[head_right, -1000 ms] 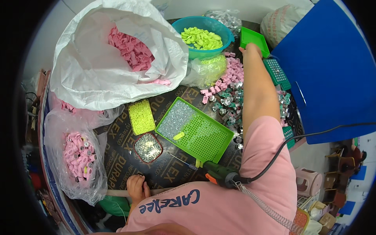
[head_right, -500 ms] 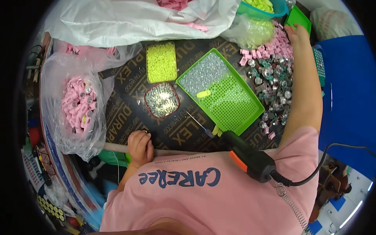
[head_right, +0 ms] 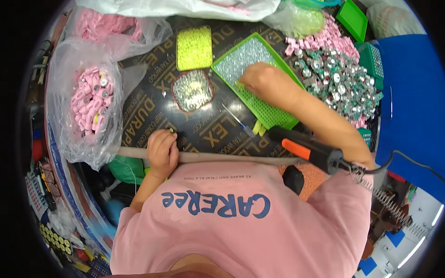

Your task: Sorting and assembling small plastic toy components and metallic parts at a workbench using a handheld tool.

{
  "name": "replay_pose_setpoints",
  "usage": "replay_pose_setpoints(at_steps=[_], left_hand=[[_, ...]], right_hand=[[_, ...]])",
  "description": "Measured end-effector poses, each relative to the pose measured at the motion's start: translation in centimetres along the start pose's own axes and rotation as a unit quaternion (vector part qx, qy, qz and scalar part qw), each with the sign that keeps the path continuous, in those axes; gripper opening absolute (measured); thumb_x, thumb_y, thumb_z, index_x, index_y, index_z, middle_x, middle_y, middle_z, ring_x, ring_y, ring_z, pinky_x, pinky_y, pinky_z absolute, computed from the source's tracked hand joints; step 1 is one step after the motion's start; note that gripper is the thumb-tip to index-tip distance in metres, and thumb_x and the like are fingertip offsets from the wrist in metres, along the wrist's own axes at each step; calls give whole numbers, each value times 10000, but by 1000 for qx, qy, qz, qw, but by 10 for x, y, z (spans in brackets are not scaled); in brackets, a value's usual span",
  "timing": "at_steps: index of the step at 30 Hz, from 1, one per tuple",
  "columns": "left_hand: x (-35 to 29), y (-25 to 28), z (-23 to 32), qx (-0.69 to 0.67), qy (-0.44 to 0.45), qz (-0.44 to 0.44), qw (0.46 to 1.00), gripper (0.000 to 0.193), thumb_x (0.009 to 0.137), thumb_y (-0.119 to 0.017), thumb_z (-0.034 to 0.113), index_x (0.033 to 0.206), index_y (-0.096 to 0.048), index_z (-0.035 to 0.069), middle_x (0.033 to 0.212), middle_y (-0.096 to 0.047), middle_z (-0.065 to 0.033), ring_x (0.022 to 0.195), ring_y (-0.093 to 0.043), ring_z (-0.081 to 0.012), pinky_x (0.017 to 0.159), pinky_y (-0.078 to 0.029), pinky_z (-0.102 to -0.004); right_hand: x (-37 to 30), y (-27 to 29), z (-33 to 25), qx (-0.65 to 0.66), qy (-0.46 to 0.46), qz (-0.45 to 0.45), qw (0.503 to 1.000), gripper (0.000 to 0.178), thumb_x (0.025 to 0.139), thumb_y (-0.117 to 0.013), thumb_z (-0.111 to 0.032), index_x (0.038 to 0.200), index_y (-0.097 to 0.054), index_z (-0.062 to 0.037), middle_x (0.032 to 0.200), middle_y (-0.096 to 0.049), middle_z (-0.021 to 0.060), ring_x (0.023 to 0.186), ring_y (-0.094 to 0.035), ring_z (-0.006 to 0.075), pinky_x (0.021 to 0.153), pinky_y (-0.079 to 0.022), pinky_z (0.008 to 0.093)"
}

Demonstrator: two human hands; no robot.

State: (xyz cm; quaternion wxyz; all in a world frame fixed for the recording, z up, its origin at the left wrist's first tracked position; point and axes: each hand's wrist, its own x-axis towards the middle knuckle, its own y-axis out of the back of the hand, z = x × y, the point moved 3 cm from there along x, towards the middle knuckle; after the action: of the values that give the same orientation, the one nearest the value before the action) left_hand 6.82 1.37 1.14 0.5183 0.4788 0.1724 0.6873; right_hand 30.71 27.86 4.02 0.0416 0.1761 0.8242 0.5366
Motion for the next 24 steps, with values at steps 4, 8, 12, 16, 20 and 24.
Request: replay_pose_setpoints(at_steps=[4,8,12,16,20,24], left_hand=[[6,0,3,-1,-2,17,1000,334,762,-694,-57,1089,-666,9,1014,-646,-147,935,-634,-361,831,-519,-470],[42,-10,24,-129,61,-68,988,403,796,-659,-54,1193,-633,10,1101,-639,-162,973,-638,-361,845,-530,-412],[95,-57,39,-296,37,-150,943,441,805,-561,-135,1212,-604,30,1175,-621,-151,847,-668,-220,751,-541,-317],[133,-95,59,-233,-14,-220,947,421,814,-537,-99,1208,-559,48,1144,-624,-167,871,-677,-307,752,-554,-394],[148,-109,72,-123,-80,-254,956,316,806,-565,-34,1106,-540,62,1043,-631,-179,849,-652,-407,709,-538,-498],[152,-117,76,-73,-117,-229,964,268,786,-590,-18,1031,-522,68,911,-633,-145,780,-661,-392,638,-540,-492]], right_hand=[[-7,3,-4,2,-18,59,998,230,776,-707,10,1003,-694,-27,945,-693,125,868,-680,291,773,-565,382],[-55,12,18,540,-313,126,772,339,888,-604,-24,1226,-608,-21,901,-660,69,712,-637,167,614,-507,283],[-133,23,11,719,-216,229,620,302,943,-541,-116,1206,-593,23,866,-621,115,719,-593,221,660,-495,344],[-198,4,-30,703,-311,326,551,216,948,-596,-184,1072,-611,-8,852,-616,75,665,-566,181,528,-444,298],[-202,-6,-104,374,-581,181,699,62,885,-720,-89,858,-698,-37,844,-712,56,677,-638,121,525,-493,285],[-161,-38,-140,66,-262,221,937,324,810,-683,67,1110,-720,-51,1119,-697,158,1020,-684,340,849,-570,374]])
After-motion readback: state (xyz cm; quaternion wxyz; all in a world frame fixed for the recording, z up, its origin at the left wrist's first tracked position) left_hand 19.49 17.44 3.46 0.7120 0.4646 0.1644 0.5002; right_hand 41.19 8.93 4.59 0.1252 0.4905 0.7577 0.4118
